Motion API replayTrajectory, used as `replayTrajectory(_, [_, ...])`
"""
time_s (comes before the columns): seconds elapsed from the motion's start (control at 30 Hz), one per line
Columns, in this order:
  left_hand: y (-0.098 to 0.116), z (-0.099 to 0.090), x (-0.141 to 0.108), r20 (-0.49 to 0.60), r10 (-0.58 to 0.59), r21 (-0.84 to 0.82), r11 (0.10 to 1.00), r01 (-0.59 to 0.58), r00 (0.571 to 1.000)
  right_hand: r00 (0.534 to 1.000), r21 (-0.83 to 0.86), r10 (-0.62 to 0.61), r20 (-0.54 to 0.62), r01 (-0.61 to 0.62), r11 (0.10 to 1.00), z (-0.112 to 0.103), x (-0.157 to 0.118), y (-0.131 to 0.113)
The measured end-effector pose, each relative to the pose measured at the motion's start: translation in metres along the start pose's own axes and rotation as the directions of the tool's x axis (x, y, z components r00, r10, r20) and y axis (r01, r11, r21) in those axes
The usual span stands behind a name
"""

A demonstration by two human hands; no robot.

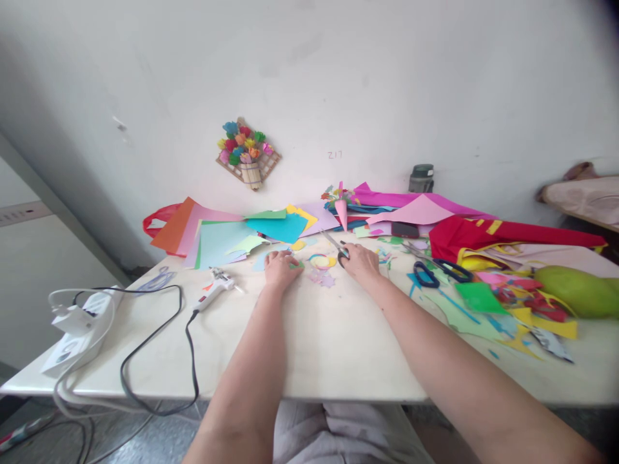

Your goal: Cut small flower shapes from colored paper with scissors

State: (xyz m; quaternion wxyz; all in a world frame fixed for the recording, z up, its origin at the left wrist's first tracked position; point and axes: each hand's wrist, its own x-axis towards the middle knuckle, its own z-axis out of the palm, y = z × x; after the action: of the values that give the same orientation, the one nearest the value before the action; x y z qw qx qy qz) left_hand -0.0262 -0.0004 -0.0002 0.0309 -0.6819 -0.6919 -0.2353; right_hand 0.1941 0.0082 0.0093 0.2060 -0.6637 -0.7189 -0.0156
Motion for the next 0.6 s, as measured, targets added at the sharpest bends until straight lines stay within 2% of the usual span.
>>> replayTrajectory(0.13, [0.008, -0.006, 0.001, 0.019, 0.079, 0.074, 0.994, -0.08, 0.997, 1.0, 0.005, -0.003, -0.014, 0.003, 1.0, 0.001, 0.001, 0.0])
replayTrajectory(0.33, [0.012, -0.005, 0.001, -0.015, 0.119, 0.113, 0.987, -0.117, 0.993, 1.0, 0.02, 0.005, -0.015, -0.004, 1.0, 0.003, 0.001, 0.001])
replayTrajectory(0.5, [0.008, 0.0, 0.001, -0.102, 0.114, 0.052, 0.993, -0.109, 0.988, 1.0, 0.041, 0.008, -0.02, -0.008, 0.999, 0.0, 0.0, 0.0])
replayTrajectory(0.6, [0.007, -0.001, 0.002, -0.179, 0.049, -0.045, 0.997, -0.058, 0.983, 0.999, 0.107, 0.005, -0.034, -0.002, 0.994, -0.003, 0.0, -0.001])
